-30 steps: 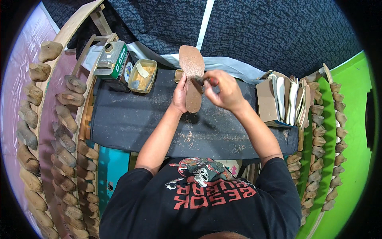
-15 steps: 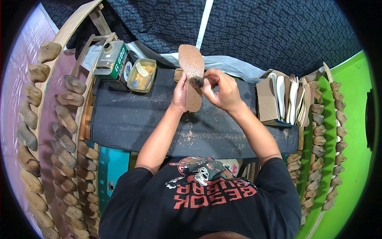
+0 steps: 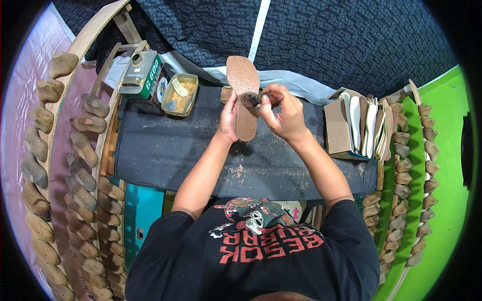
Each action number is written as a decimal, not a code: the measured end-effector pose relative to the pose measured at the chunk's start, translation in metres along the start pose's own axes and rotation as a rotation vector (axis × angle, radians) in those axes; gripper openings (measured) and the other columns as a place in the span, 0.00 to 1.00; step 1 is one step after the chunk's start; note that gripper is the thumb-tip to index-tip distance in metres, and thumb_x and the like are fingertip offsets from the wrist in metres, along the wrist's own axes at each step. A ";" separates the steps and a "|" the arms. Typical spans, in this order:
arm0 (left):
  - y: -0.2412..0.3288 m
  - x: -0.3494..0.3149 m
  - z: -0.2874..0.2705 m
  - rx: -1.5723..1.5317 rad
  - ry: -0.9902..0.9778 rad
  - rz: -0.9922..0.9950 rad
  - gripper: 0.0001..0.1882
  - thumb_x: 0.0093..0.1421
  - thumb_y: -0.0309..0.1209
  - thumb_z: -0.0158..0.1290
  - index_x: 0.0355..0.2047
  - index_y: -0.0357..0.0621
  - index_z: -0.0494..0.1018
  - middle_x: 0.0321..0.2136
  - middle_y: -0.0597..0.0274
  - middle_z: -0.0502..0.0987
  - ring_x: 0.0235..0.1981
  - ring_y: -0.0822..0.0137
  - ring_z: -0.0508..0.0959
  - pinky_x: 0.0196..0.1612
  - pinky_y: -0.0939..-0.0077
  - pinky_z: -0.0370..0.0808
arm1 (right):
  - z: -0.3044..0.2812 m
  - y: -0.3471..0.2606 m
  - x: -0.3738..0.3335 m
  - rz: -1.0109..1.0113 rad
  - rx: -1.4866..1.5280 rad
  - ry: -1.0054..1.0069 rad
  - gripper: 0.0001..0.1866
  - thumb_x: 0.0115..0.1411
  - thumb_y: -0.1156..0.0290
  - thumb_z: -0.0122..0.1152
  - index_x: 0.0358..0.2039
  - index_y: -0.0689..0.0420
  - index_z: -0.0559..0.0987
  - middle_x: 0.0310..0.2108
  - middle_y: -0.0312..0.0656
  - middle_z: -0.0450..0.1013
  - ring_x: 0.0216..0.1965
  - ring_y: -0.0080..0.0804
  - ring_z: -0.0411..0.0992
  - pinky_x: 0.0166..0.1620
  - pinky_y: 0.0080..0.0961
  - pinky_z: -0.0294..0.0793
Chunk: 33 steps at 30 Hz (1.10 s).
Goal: Applying adhesive or glue to shoe insoles using a brush in a manufacturing workshop.
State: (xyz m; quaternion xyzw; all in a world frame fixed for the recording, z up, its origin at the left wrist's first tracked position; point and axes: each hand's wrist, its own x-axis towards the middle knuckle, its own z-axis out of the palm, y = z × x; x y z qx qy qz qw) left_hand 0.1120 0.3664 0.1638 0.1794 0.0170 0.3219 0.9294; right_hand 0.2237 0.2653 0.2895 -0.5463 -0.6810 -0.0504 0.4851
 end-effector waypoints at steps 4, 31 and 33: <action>0.011 0.000 -0.010 0.062 0.030 0.019 0.30 0.76 0.55 0.33 0.58 0.46 0.71 0.44 0.57 0.81 0.40 0.63 0.83 0.46 0.65 0.82 | 0.003 -0.017 -0.023 -0.108 0.027 -0.105 0.11 0.55 0.80 0.65 0.39 0.63 0.77 0.26 0.42 0.75 0.23 0.29 0.75 0.28 0.25 0.75; -0.002 0.005 0.016 -0.010 0.219 0.062 0.30 0.75 0.55 0.33 0.57 0.46 0.72 0.43 0.55 0.81 0.43 0.59 0.82 0.49 0.61 0.80 | -0.001 -0.002 -0.012 0.014 0.078 0.013 0.09 0.57 0.80 0.62 0.38 0.62 0.76 0.25 0.41 0.74 0.21 0.31 0.74 0.28 0.26 0.74; 0.005 0.005 0.002 0.062 0.103 0.071 0.31 0.74 0.58 0.33 0.56 0.46 0.72 0.42 0.54 0.81 0.40 0.60 0.83 0.44 0.64 0.82 | -0.002 -0.011 -0.020 -0.097 0.079 -0.031 0.09 0.56 0.80 0.62 0.38 0.62 0.76 0.25 0.42 0.74 0.21 0.33 0.74 0.28 0.28 0.74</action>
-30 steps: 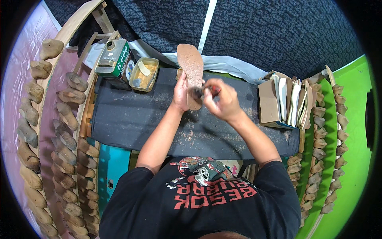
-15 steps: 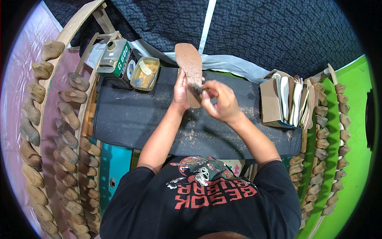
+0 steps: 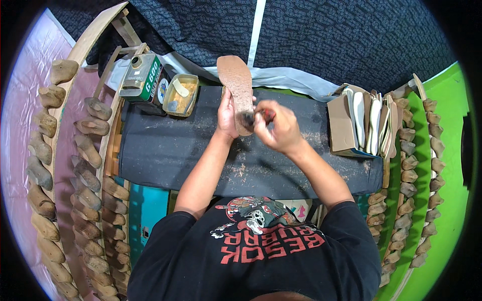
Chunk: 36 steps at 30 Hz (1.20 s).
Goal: Applying adhesive or glue to shoe insoles using a brush in a manufacturing workshop.
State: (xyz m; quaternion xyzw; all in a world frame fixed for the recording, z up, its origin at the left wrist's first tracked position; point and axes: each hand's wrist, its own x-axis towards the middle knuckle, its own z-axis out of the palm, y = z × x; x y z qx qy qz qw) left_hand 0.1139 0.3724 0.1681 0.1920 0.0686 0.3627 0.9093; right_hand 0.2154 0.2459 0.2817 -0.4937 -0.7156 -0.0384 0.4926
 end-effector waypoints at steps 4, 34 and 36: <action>0.004 0.004 -0.011 -0.002 -0.025 -0.001 0.33 0.74 0.59 0.33 0.55 0.45 0.72 0.41 0.54 0.81 0.37 0.62 0.83 0.40 0.66 0.83 | 0.000 -0.003 -0.010 0.013 0.018 -0.065 0.09 0.56 0.80 0.63 0.38 0.62 0.76 0.25 0.42 0.74 0.22 0.32 0.75 0.29 0.27 0.75; -0.007 0.001 -0.003 0.072 0.141 -0.051 0.36 0.72 0.65 0.34 0.55 0.48 0.73 0.38 0.60 0.81 0.36 0.66 0.81 0.41 0.71 0.80 | -0.007 0.009 0.010 0.156 -0.005 0.022 0.07 0.60 0.79 0.61 0.38 0.61 0.75 0.20 0.38 0.71 0.20 0.25 0.71 0.25 0.24 0.71; -0.013 -0.001 0.010 0.020 0.206 -0.011 0.34 0.71 0.64 0.37 0.56 0.49 0.72 0.39 0.61 0.81 0.37 0.65 0.81 0.42 0.69 0.80 | -0.005 0.022 0.019 0.144 -0.040 0.112 0.07 0.61 0.79 0.61 0.40 0.61 0.74 0.23 0.39 0.72 0.19 0.25 0.70 0.25 0.23 0.69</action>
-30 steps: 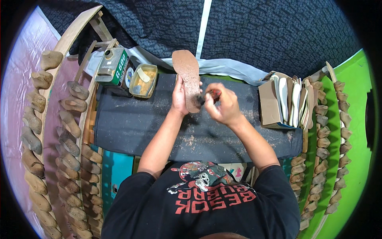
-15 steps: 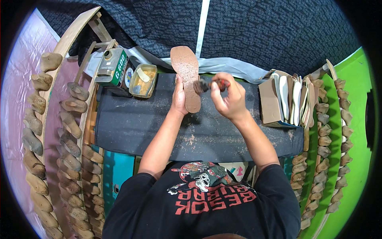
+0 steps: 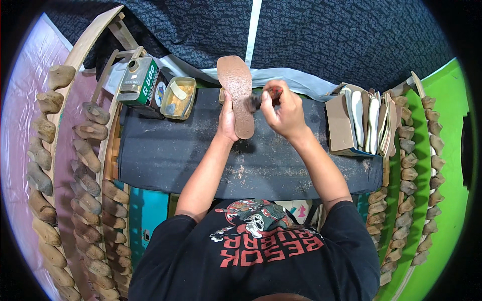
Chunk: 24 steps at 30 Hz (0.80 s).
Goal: Applying adhesive or glue to shoe insoles using a brush in a manufacturing workshop.
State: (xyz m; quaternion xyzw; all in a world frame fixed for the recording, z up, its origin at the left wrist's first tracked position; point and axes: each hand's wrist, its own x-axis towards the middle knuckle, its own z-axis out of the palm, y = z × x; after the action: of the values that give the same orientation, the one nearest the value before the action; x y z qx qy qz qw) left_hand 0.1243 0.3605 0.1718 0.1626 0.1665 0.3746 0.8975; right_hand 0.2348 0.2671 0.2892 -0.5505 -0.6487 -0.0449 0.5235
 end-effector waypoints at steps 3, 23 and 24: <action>-0.003 0.001 0.003 -0.021 0.027 0.032 0.34 0.71 0.64 0.37 0.58 0.49 0.71 0.39 0.60 0.81 0.37 0.65 0.81 0.42 0.68 0.80 | -0.001 0.002 0.001 -0.041 -0.045 0.016 0.07 0.61 0.80 0.61 0.39 0.61 0.75 0.23 0.39 0.73 0.20 0.25 0.70 0.26 0.23 0.70; 0.026 -0.006 -0.072 0.117 0.055 0.058 0.35 0.72 0.64 0.33 0.53 0.48 0.73 0.35 0.59 0.81 0.33 0.65 0.81 0.39 0.69 0.81 | 0.029 0.004 -0.044 0.152 0.107 -0.108 0.06 0.63 0.78 0.60 0.40 0.62 0.75 0.28 0.41 0.77 0.25 0.27 0.75 0.31 0.25 0.75; 0.029 -0.009 -0.076 0.124 0.046 0.091 0.35 0.72 0.65 0.35 0.53 0.48 0.73 0.34 0.59 0.81 0.32 0.66 0.81 0.37 0.71 0.80 | 0.033 0.017 -0.040 0.128 0.080 0.004 0.07 0.64 0.75 0.61 0.41 0.61 0.75 0.24 0.40 0.74 0.25 0.23 0.75 0.30 0.24 0.75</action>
State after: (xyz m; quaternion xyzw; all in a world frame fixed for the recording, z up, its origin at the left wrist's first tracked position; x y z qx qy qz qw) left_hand 0.0689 0.3860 0.1180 0.2165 0.2023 0.4077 0.8637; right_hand 0.2207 0.2675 0.2369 -0.5694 -0.6125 0.0132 0.5482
